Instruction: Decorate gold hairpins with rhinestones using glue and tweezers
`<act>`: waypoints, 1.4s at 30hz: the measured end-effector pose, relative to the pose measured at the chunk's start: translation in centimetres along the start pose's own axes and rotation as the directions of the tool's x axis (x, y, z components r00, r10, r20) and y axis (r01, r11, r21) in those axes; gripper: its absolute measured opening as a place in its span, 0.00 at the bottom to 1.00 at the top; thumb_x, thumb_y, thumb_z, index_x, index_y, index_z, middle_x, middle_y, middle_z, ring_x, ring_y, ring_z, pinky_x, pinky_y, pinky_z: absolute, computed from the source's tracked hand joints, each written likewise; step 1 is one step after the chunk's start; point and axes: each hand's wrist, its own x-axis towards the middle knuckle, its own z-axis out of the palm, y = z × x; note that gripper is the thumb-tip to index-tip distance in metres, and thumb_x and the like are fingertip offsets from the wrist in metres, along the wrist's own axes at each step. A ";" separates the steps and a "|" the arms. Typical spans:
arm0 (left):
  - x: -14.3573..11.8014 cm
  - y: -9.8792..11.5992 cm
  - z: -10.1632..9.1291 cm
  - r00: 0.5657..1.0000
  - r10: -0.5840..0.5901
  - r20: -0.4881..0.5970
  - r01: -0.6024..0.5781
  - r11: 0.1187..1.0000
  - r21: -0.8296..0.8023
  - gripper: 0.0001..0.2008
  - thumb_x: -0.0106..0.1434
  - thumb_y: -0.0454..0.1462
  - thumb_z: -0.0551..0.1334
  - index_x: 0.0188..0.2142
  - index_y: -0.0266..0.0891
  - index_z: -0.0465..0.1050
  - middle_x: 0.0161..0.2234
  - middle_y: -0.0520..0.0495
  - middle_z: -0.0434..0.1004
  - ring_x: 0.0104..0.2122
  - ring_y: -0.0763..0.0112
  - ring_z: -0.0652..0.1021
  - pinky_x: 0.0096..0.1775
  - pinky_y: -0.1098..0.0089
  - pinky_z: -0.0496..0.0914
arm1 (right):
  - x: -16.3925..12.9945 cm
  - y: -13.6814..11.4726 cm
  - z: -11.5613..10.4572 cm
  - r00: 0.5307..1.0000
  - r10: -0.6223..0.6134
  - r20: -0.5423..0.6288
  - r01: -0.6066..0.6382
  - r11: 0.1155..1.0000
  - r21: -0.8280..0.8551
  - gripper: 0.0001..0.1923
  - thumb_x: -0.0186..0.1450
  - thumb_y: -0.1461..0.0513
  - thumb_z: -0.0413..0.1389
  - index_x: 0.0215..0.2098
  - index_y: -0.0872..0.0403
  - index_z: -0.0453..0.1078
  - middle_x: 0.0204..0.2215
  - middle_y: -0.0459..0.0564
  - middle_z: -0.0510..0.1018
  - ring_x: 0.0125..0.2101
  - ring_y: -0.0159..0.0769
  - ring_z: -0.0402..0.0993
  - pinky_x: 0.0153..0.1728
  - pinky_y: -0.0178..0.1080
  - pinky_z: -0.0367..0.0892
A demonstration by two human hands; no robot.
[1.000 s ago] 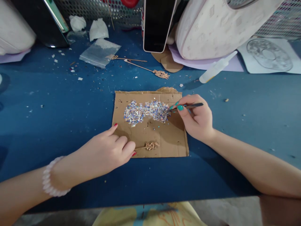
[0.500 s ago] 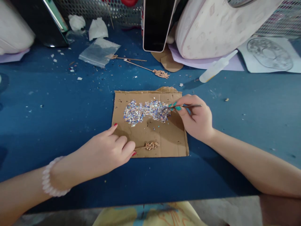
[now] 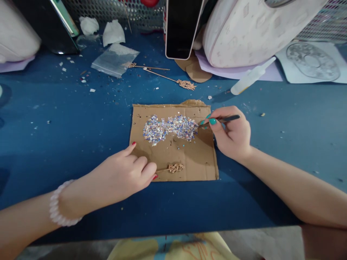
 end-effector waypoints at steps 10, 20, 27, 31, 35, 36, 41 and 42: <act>-0.1 0.0 -0.1 1.000 0.010 0.009 -0.010 1.000 -0.001 0.17 0.73 0.34 0.51 0.26 0.41 0.63 0.20 0.54 0.63 0.20 0.68 0.69 0.44 0.50 0.80 | -0.1 -0.2 0.2 0.998 -0.035 0.042 0.033 0.998 0.061 0.04 0.72 0.61 0.51 0.43 0.47 0.67 0.32 0.47 0.77 0.30 0.35 0.78 0.31 0.40 0.74; 0.1 0.0 0.0 1.000 0.006 0.006 -0.006 1.000 -0.010 0.16 0.73 0.34 0.51 0.26 0.41 0.63 0.20 0.54 0.64 0.19 0.68 0.70 0.43 0.50 0.81 | 0.1 0.1 0.3 1.000 -0.009 -0.014 0.010 0.997 0.070 0.04 0.71 0.62 0.53 0.42 0.46 0.69 0.33 0.47 0.78 0.31 0.35 0.77 0.31 0.40 0.74; 0.1 0.0 0.0 1.000 0.006 0.020 -0.006 1.000 -0.011 0.16 0.73 0.34 0.51 0.26 0.41 0.63 0.20 0.54 0.63 0.20 0.68 0.70 0.43 0.50 0.80 | 0.0 0.2 0.4 1.000 0.012 -0.026 -0.011 0.999 0.052 0.04 0.71 0.62 0.52 0.42 0.47 0.69 0.34 0.48 0.78 0.32 0.36 0.79 0.31 0.41 0.74; 0.0 0.0 0.0 1.000 0.003 0.018 -0.003 1.000 -0.005 0.17 0.73 0.34 0.50 0.26 0.41 0.63 0.20 0.54 0.63 0.20 0.68 0.70 0.43 0.50 0.80 | -0.1 0.2 0.3 1.000 0.014 0.000 -0.014 0.998 0.058 0.05 0.72 0.61 0.52 0.42 0.46 0.69 0.34 0.48 0.78 0.32 0.37 0.79 0.32 0.42 0.75; -0.1 0.0 0.0 1.000 0.006 0.017 -0.006 1.000 -0.003 0.17 0.73 0.34 0.50 0.26 0.41 0.63 0.20 0.55 0.64 0.20 0.69 0.70 0.44 0.50 0.80 | 0.0 0.1 0.3 0.999 0.041 -0.022 -0.040 0.998 0.057 0.04 0.72 0.59 0.53 0.41 0.46 0.69 0.33 0.48 0.78 0.32 0.37 0.79 0.33 0.42 0.75; -0.1 0.0 0.0 1.000 0.005 0.013 -0.005 1.000 -0.004 0.17 0.73 0.34 0.50 0.26 0.41 0.63 0.20 0.55 0.64 0.20 0.69 0.70 0.44 0.50 0.80 | 0.0 0.0 0.3 0.999 0.042 -0.022 -0.041 0.997 0.061 0.04 0.72 0.59 0.53 0.41 0.46 0.69 0.33 0.48 0.77 0.32 0.37 0.79 0.33 0.42 0.75; -0.1 0.0 0.1 1.000 0.004 0.014 -0.004 1.000 -0.011 0.17 0.73 0.34 0.50 0.26 0.41 0.63 0.20 0.55 0.63 0.20 0.68 0.70 0.43 0.50 0.80 | 0.0 -0.2 0.2 1.000 0.019 -0.010 -0.018 0.998 0.059 0.04 0.72 0.62 0.52 0.41 0.47 0.68 0.33 0.48 0.77 0.32 0.36 0.78 0.33 0.41 0.74; 0.0 0.0 0.1 1.000 0.006 0.016 -0.006 1.000 -0.010 0.17 0.73 0.34 0.50 0.26 0.41 0.63 0.20 0.55 0.63 0.20 0.68 0.70 0.43 0.50 0.80 | 0.0 -0.2 0.2 1.000 0.014 -0.007 -0.014 0.998 0.063 0.04 0.71 0.62 0.52 0.42 0.46 0.68 0.33 0.47 0.77 0.32 0.36 0.78 0.33 0.40 0.74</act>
